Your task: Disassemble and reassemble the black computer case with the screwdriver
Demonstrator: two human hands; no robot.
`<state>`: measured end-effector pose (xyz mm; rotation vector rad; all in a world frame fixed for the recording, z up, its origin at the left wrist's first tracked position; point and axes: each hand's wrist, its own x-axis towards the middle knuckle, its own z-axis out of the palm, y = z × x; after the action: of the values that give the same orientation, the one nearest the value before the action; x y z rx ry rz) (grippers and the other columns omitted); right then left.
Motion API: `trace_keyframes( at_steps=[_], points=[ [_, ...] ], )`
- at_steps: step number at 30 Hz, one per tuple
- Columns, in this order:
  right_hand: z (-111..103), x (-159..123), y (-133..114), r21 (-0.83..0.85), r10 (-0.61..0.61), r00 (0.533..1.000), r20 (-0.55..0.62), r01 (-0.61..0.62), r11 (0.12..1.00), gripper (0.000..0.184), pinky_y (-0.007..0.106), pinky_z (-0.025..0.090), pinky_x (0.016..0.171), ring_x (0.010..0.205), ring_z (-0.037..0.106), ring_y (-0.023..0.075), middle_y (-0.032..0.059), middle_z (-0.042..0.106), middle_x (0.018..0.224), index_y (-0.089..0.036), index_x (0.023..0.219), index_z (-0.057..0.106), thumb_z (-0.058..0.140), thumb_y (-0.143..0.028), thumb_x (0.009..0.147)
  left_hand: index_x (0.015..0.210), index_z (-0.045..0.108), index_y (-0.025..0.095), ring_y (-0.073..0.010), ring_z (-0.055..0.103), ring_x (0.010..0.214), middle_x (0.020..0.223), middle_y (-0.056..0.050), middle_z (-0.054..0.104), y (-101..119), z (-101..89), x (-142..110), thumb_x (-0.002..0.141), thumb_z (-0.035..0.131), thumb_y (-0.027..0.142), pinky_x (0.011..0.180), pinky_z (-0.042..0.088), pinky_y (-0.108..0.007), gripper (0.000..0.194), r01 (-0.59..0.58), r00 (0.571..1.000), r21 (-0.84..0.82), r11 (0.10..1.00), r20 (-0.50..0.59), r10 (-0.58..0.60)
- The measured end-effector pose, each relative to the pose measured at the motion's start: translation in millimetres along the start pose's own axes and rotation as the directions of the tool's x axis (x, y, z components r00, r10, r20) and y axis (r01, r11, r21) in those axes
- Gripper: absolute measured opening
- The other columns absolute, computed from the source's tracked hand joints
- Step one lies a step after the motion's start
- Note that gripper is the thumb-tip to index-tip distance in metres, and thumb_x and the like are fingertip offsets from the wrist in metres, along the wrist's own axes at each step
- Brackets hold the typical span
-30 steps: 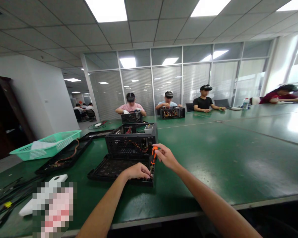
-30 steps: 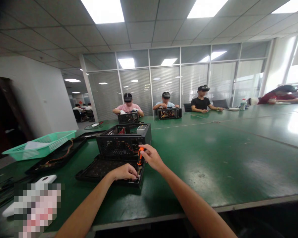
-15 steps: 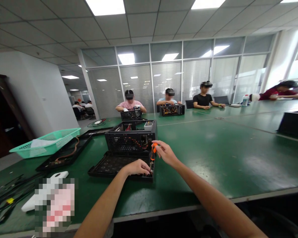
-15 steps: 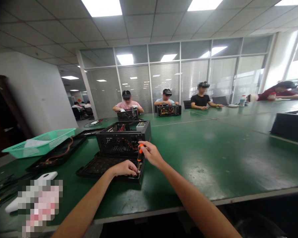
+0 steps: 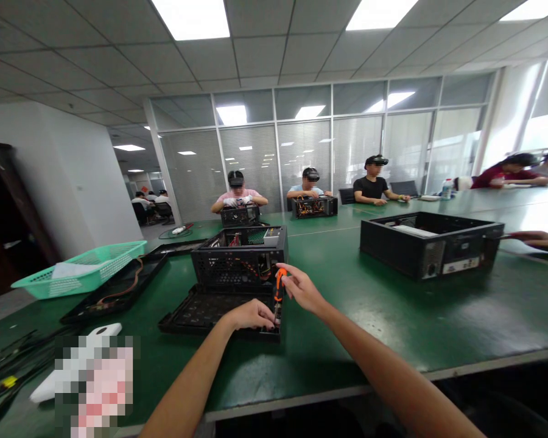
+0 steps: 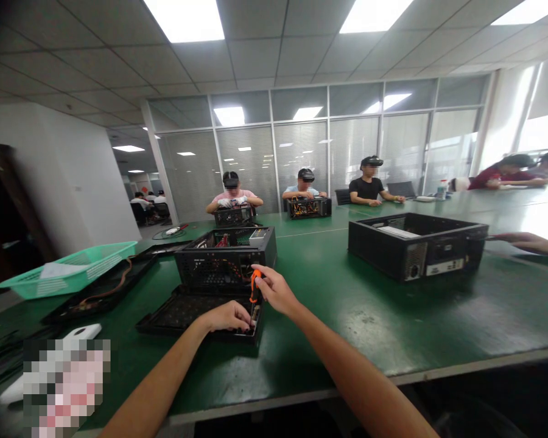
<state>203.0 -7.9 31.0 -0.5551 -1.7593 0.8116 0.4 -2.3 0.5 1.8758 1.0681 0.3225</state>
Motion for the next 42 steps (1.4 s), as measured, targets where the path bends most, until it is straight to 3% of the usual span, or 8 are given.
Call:
trace_keyframes(
  at_steps=[7,15,20,22,30,36,42],
  points=[
    [1.0,0.0,-0.6,-0.023,0.002,1.0,-0.031,-0.003,1.0,0.039,0.017,0.033,0.042,0.047,0.04,0.0051,-0.0043,0.045,0.065,-0.019,0.116,0.052,0.055,-0.036,0.081,0.092,0.071,0.015,-0.0075,0.047,0.055,0.085,-0.006,0.069,0.4,-0.4,-1.1,0.058,0.07,0.037,0.045,0.027,-0.018,0.041,-0.007,1.0,0.004,1.0,0.015,0.007],
    [-1.9,1.1,0.6,-0.081,-0.003,1.0,-0.004,0.003,0.997,0.046,0.019,0.034,0.044,0.046,0.038,0.0066,-0.0043,0.045,0.061,-0.016,0.13,0.041,0.042,-0.036,0.088,0.092,0.071,0.014,-0.0093,0.049,0.058,0.09,-0.007,0.069,1.9,0.3,-2.2,0.058,0.07,0.038,0.046,0.028,-0.018,0.041,-0.002,1.0,0.01,1.0,-0.004,0.002],
    [-5.3,2.9,2.6,-0.214,-0.17,0.984,-0.05,0.155,0.964,0.036,0.022,0.039,0.053,0.056,0.042,0.0071,0.0035,0.052,0.09,-0.021,0.116,0.055,0.051,-0.037,0.084,0.091,0.071,0.013,-0.0097,0.05,0.059,0.086,-0.007,0.069,1.6,0.1,-1.0,0.058,0.071,0.037,0.045,0.029,-0.018,0.041,-0.011,1.0,-0.001,1.0,0.007,0.011],
    [-6.5,3.6,0.1,-0.239,-0.21,0.976,-0.059,0.19,0.952,0.031,0.022,0.04,0.057,0.06,0.043,0.008,0.0041,0.052,0.093,-0.021,0.109,0.06,0.054,-0.037,0.083,0.091,0.071,0.013,-0.0094,0.049,0.057,0.081,-0.006,0.069,1.3,-0.2,-0.6,0.058,0.071,0.037,0.045,0.029,-0.018,0.041,-0.024,1.0,-0.008,1.0,0.012,0.024],
    [-1.1,2.1,0.7,0.018,-0.036,0.999,-0.034,0.036,0.999,0.038,0.02,0.035,0.041,0.044,0.039,0.0035,0.0039,0.057,0.094,-0.02,0.121,0.046,0.04,-0.039,0.089,0.091,0.07,0.012,-0.0086,0.049,0.058,0.079,-0.005,0.068,-0.8,-0.4,0.2,0.059,0.071,0.034,0.048,0.032,-0.017,0.039,-0.042,0.999,-0.001,0.999,0.015,0.042],
    [-2.0,0.7,2.5,-0.075,-0.018,1.0,-0.004,0.018,0.997,0.032,0.017,0.032,0.042,0.044,0.038,0.005,-0.0048,0.05,0.063,-0.019,0.113,0.049,0.05,-0.033,0.085,0.093,0.07,0.014,-0.0093,0.052,0.061,0.084,-0.005,0.07,-2.1,-1.7,1.1,0.064,0.069,0.035,0.056,0.037,-0.019,0.036,-0.1,0.993,0.036,0.994,0.065,0.098],
    [-2.2,-0.3,1.8,-0.066,0.006,1.0,-0.022,-0.007,0.998,0.033,0.017,0.03,0.042,0.044,0.036,0.005,-0.0074,0.044,0.057,-0.018,0.112,0.05,0.053,-0.033,0.082,0.08,0.071,0.013,-0.0119,0.056,0.069,0.079,-0.003,0.069,4.4,2.8,-1.1,0.065,0.069,0.032,0.066,0.042,-0.021,0.024,-0.181,0.983,0.064,0.981,0.032,0.179]
  ],
)
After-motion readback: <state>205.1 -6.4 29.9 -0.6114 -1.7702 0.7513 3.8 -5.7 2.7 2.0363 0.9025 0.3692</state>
